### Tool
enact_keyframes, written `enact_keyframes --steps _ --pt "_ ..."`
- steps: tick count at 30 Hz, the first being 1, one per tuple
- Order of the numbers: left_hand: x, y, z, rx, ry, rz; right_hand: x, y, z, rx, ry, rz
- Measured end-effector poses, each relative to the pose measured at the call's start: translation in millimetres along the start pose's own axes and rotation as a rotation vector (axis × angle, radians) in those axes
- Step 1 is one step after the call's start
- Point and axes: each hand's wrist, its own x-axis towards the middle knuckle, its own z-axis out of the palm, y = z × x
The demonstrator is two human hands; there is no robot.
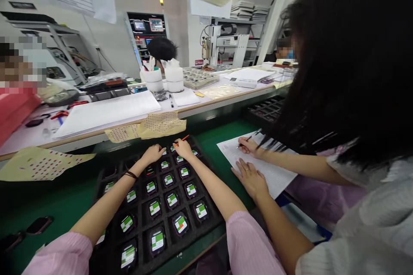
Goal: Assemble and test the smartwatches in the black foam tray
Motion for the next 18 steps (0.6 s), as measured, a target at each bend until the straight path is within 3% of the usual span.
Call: enact_keyframes --steps 12,18 --pt "12 -10 1.4 -0.163 -0.078 0.013 6 -8 2 0.103 -0.078 0.007" --pt "13 -16 -1.8 -0.344 -0.141 0.008 2 -5 -3 0.294 -0.009 0.026"
